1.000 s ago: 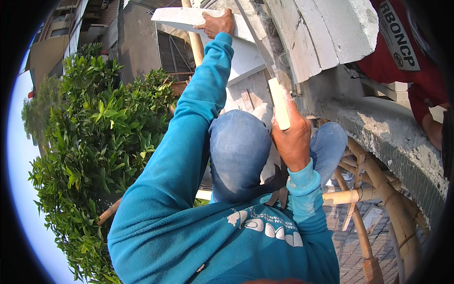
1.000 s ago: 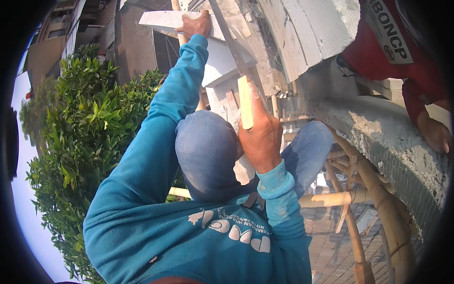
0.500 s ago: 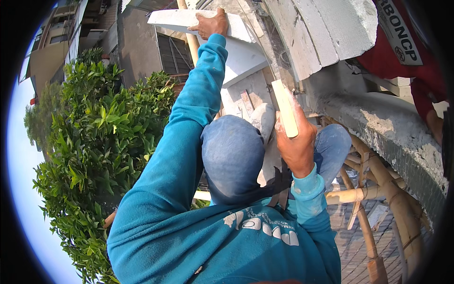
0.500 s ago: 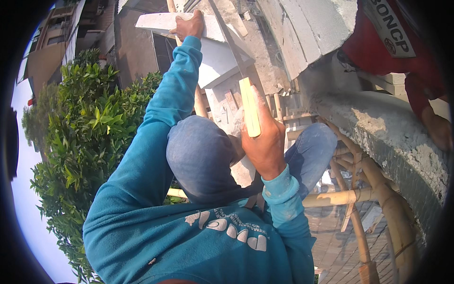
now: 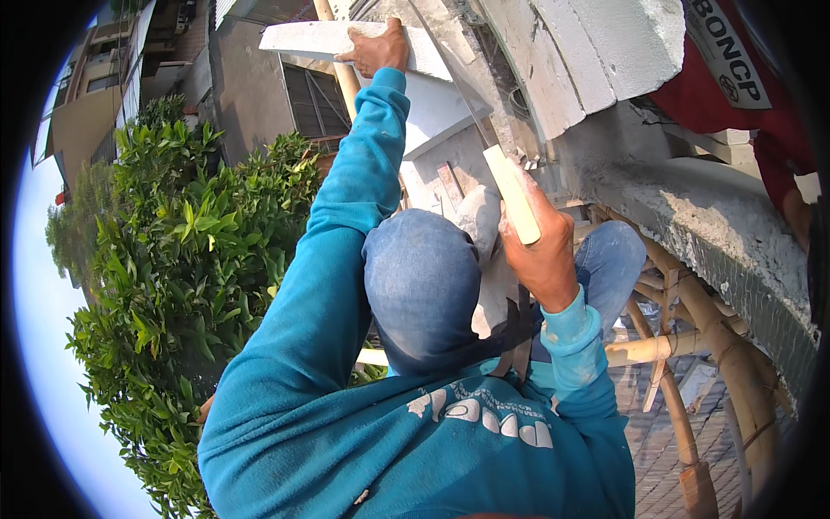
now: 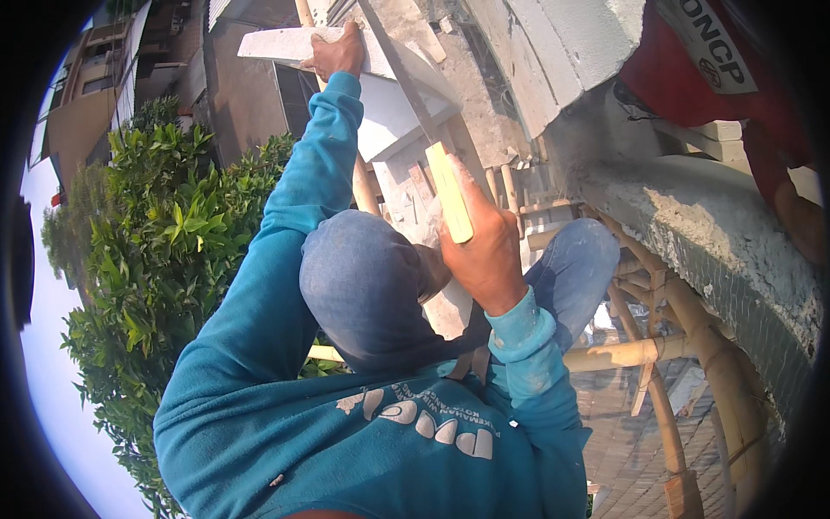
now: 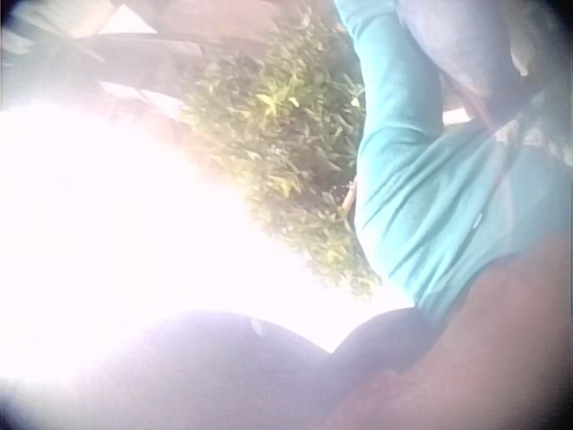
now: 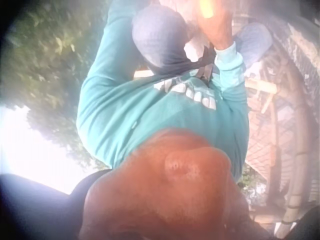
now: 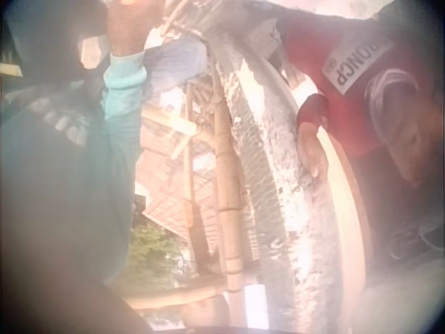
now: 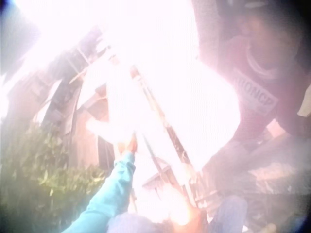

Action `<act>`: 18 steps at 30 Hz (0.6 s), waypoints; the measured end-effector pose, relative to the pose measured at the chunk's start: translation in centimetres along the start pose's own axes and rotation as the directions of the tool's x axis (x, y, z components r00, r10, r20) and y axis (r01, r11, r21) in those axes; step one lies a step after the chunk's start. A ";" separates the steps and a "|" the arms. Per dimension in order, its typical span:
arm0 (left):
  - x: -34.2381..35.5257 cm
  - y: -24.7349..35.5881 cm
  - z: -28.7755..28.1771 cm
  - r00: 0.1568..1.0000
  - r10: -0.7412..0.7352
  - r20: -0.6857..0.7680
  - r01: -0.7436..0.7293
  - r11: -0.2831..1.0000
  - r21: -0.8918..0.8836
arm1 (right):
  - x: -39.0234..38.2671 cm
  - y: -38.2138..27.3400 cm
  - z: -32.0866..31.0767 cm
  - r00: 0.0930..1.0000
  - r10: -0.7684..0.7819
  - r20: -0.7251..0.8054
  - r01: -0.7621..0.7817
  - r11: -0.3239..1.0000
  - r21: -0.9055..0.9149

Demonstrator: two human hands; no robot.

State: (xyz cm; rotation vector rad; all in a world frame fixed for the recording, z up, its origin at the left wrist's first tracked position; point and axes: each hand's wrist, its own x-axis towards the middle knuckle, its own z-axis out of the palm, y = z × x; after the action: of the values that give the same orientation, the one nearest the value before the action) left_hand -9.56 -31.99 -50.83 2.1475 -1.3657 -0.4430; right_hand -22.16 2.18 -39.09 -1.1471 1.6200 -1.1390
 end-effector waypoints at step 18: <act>-0.6 0.1 -0.2 0.997 0.052 0.052 -0.050 0.997 -0.054 | -1.3 0.7 1.6 0.997 -0.027 -0.074 0.015 0.988 -0.157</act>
State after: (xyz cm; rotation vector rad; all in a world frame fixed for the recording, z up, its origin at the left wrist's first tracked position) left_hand -9.81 -31.45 -50.61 2.0672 -1.4188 -0.5136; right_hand -20.48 3.18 -39.99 -1.2358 1.7856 -1.0962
